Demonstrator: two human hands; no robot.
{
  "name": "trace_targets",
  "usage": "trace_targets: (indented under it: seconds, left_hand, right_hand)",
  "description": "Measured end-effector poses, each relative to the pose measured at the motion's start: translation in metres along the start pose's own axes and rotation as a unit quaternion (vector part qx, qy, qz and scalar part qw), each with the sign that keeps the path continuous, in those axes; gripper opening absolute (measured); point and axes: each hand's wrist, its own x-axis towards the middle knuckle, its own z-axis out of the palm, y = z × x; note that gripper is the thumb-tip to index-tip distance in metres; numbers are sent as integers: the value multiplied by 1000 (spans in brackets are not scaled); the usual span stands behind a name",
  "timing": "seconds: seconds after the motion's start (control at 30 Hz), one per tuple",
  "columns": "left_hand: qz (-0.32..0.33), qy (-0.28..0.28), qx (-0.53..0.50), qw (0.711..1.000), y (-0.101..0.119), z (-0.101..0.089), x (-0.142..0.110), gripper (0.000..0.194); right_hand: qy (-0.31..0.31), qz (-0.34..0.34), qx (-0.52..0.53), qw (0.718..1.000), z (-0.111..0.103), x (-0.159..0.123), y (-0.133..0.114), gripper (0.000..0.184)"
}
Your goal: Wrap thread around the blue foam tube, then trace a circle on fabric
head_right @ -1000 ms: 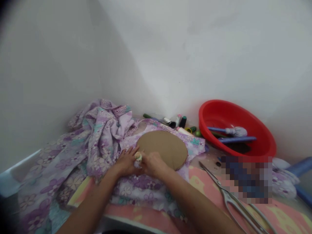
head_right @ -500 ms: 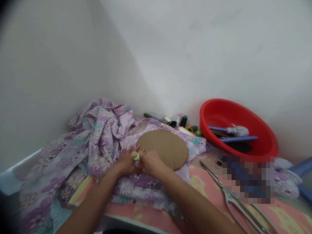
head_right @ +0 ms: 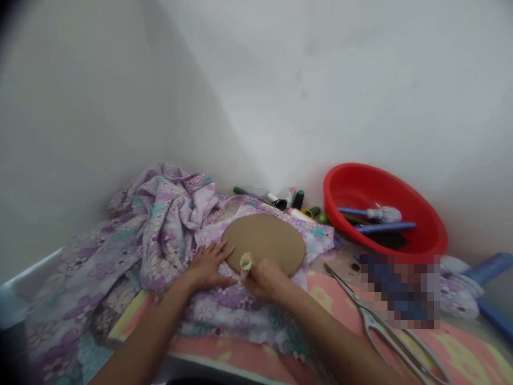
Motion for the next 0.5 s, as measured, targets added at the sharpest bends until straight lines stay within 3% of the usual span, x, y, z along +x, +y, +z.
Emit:
trace_targets:
  seconds: [0.1,0.27,0.37,0.5]
  left_hand:
    - [3,-8,7,1000,0,-2,0,96]
    - [-2,-19,28,999,3,-5,0,94]
    - [5,-11,43,999,8,-8,-3,90]
    - [50,10,83,995,18,-15,-8,76]
  right_hand:
    - [81,42,170,981,8,-11,7,13]
    - [190,130,385,893,31,-29,10,19]
    - [186,149,455,858,40,-38,8,17]
    - [159,133,513,833,40,-45,4,17]
